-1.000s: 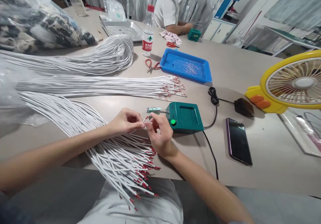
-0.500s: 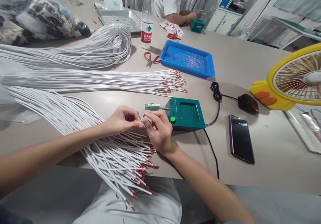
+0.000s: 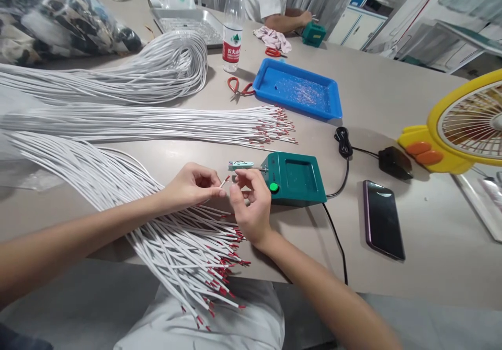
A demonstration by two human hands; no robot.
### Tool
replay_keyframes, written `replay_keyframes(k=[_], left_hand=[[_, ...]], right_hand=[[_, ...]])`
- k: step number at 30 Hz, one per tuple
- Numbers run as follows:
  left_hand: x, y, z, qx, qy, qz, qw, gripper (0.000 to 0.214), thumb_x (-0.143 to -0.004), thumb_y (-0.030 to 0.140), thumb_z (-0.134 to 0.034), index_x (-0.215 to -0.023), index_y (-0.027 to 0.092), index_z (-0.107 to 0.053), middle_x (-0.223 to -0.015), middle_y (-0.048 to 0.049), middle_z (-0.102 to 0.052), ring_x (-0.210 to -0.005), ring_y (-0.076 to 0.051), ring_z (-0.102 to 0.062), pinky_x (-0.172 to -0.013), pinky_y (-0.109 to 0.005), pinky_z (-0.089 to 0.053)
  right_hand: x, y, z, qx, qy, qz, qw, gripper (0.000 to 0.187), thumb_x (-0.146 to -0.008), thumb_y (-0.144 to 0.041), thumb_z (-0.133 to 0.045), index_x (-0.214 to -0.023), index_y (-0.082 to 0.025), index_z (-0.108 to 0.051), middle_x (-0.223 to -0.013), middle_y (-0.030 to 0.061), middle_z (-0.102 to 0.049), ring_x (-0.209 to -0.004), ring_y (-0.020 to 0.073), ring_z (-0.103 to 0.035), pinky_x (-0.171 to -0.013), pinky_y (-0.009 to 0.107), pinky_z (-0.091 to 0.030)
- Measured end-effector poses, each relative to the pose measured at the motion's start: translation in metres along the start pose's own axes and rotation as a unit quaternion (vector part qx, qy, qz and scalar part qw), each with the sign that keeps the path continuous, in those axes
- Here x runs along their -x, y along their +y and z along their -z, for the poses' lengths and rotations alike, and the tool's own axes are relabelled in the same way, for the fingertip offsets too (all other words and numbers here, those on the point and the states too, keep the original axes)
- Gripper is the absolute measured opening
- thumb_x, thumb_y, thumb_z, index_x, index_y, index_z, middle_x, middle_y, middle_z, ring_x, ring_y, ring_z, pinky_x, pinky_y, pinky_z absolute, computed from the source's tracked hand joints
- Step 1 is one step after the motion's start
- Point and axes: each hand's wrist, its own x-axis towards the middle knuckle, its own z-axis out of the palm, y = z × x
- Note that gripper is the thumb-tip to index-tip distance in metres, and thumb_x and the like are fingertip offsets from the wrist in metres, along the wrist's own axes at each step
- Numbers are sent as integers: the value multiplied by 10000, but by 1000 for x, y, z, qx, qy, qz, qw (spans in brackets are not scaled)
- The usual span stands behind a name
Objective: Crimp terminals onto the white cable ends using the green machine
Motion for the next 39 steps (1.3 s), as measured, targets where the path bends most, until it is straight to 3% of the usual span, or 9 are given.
replay_keyframes(k=[3,6,9,13,18,22,26,32,39], left_hand=[[1,0,0,-16,0,-7,1000,259,-650,275,-724,-555,84,-577,-487,40,-491,-454,-29,-364,-427,-153,-294],[1,0,-1,-33,-4,-16,999,242,-661,255,-713,-557,81,-580,-504,31,-510,-471,-32,-378,-440,-154,-303],[1,0,-2,-37,2,-22,999,249,-672,249,-706,-550,80,-569,-497,36,-492,-467,-28,-368,-433,-149,-291],[1,1,-1,-26,21,-27,999,252,-692,274,-701,-575,83,-586,-463,47,-462,-426,-24,-363,-401,-148,-269],[1,-1,3,48,39,-14,998,251,-741,309,-671,-645,90,-596,-400,62,-426,-347,-23,-342,-350,-148,-248],[0,1,2,102,26,23,994,302,-701,368,-712,-723,79,-626,-455,45,-485,-315,-16,-330,-312,-155,-219],[0,4,1,93,-8,11,996,305,-721,374,-693,-671,80,-624,-463,34,-508,-331,-8,-313,-333,-157,-224],[2,5,2,4,-34,-18,999,256,-781,298,-624,-654,76,-634,-539,6,-546,-409,-16,-345,-395,-155,-265],[1,6,2,20,-49,6,999,318,-776,352,-626,-621,75,-603,-433,42,-446,-359,-16,-313,-365,-156,-229]], right_hand=[[0,-1,-1,-52,-24,-55,997,189,-842,-274,-567,-1021,-213,-575,-899,38,-520,-707,115,-532,-487,204,-420],[-2,-1,-1,-55,-17,-71,996,110,-843,-288,-571,-881,-187,-591,-777,10,-528,-609,89,-496,-495,203,-404],[-3,-2,-1,-40,-16,-72,996,139,-854,-288,-551,-772,-177,-557,-683,-15,-502,-550,75,-448,-497,200,-385],[-4,-3,0,-30,-50,-63,996,122,-871,-266,-509,-782,-182,-512,-668,-33,-465,-527,65,-401,-485,191,-358],[-2,-3,1,-5,-64,-22,998,161,-870,-218,-488,-715,-179,-481,-665,-30,-435,-555,73,-393,-486,194,-348],[-3,1,1,12,-16,-17,1000,54,-867,-225,-513,-851,-190,-551,-772,4,-490,-647,99,-489,-510,206,-397],[-4,3,0,26,0,-4,1000,209,-847,-229,-562,-1056,-234,-557,-904,31,-505,-804,136,-550,-576,224,-470],[-4,4,0,43,-13,41,998,299,-835,-194,-582,-1120,-281,-555,-911,23,-498,-785,126,-553,-566,223,-514],[-4,8,2,48,-19,83,995,309,-821,-128,-584,-1089,-281,-605,-905,19,-521,-754,113,-550,-524,212,-490]])
